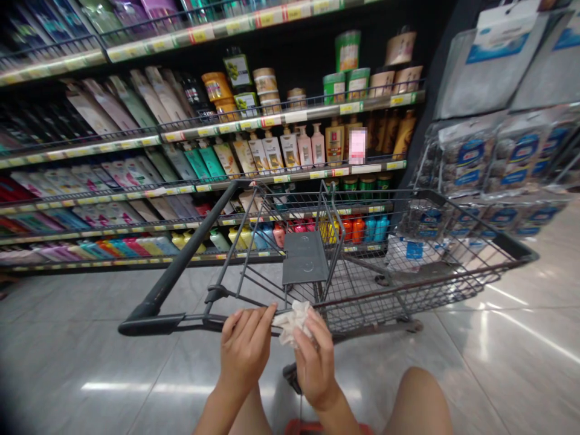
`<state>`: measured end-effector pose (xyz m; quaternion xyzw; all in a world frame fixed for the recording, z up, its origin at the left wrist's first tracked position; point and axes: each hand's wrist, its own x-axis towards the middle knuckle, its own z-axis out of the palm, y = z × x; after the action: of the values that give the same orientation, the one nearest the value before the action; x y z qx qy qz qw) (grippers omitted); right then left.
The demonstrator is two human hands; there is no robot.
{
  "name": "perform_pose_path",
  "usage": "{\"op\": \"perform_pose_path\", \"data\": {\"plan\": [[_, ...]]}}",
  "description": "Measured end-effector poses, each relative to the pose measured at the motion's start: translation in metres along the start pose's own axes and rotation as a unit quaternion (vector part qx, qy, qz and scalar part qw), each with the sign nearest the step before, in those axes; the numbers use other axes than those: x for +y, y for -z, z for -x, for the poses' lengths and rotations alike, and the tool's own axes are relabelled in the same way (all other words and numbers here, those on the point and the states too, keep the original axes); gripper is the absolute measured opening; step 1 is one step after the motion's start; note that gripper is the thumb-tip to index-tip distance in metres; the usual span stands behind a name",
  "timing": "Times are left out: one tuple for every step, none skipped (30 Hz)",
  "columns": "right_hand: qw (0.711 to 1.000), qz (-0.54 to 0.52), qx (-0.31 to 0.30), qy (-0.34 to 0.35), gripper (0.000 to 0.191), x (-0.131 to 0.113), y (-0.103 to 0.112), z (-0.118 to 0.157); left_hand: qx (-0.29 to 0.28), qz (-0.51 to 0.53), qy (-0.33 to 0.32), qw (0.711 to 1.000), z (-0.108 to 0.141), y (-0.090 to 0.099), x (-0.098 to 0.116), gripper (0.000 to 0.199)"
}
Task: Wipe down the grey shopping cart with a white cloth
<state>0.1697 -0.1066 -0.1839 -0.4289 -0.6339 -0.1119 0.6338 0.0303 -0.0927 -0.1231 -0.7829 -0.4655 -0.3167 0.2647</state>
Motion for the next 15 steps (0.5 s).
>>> {"op": "perform_pose_path", "data": {"plan": [[0.999, 0.029, -0.014, 0.022, 0.035, 0.004, -0.008, 0.007, 0.001, 0.001, 0.005, 1.0, 0.0, 0.0, 0.002, 0.032], [0.997, 0.058, -0.019, 0.04, 0.033, 0.009, -0.015, 0.014, 0.002, 0.003, 0.011, 1.0, -0.001, 0.001, 0.003, 0.032], [0.996, 0.073, -0.024, 0.049, 0.032, 0.014, -0.021, 0.02, 0.003, 0.005, 0.018, 1.0, -0.002, 0.002, 0.006, 0.031], [0.994, 0.086, -0.027, 0.056, 0.032, 0.018, -0.025, 0.025, 0.002, 0.009, 0.026, 1.0, -0.002, 0.002, 0.008, 0.031], [0.994, 0.092, -0.027, 0.058, 0.032, 0.022, -0.028, 0.028, 0.0, 0.012, 0.035, 0.999, -0.003, 0.003, 0.01, 0.03], [0.994, 0.094, -0.027, 0.057, 0.032, 0.025, -0.03, 0.03, -0.002, 0.015, 0.045, 0.999, -0.004, 0.003, 0.012, 0.029], [0.993, 0.096, -0.028, 0.059, 0.032, 0.027, -0.03, 0.031, -0.001, 0.018, 0.055, 0.998, -0.005, 0.003, 0.013, 0.028], [0.993, 0.098, -0.029, 0.06, 0.032, 0.028, -0.03, 0.032, 0.0, 0.02, 0.061, 0.998, -0.005, 0.003, 0.014, 0.027], [0.993, 0.1, -0.031, 0.062, 0.032, 0.029, -0.029, 0.032, -0.001, 0.021, 0.064, 0.998, -0.006, 0.003, 0.014, 0.027], [0.992, 0.1, -0.035, 0.063, 0.031, 0.03, -0.027, 0.031, -0.002, 0.021, 0.06, 0.998, -0.006, 0.003, 0.013, 0.027], [0.992, 0.1, -0.04, 0.064, 0.031, 0.03, -0.025, 0.031, -0.004, 0.02, 0.053, 0.998, -0.005, 0.003, 0.011, 0.028], [0.992, 0.099, -0.045, 0.066, 0.032, 0.031, -0.023, 0.03, -0.009, 0.019, 0.043, 0.999, -0.005, 0.003, 0.009, 0.029], [0.992, 0.096, -0.049, 0.066, 0.032, 0.033, -0.02, 0.029, -0.016, 0.017, 0.032, 0.999, -0.004, 0.003, 0.007, 0.031], [0.992, 0.094, -0.052, 0.066, 0.033, 0.034, -0.017, 0.028, -0.022, 0.014, 0.023, 0.999, -0.003, 0.003, 0.006, 0.032], [0.992, 0.091, -0.053, 0.064, 0.033, 0.036, -0.015, 0.028, -0.027, 0.011, 0.015, 0.999, -0.002, 0.004, 0.004, 0.033]]}}
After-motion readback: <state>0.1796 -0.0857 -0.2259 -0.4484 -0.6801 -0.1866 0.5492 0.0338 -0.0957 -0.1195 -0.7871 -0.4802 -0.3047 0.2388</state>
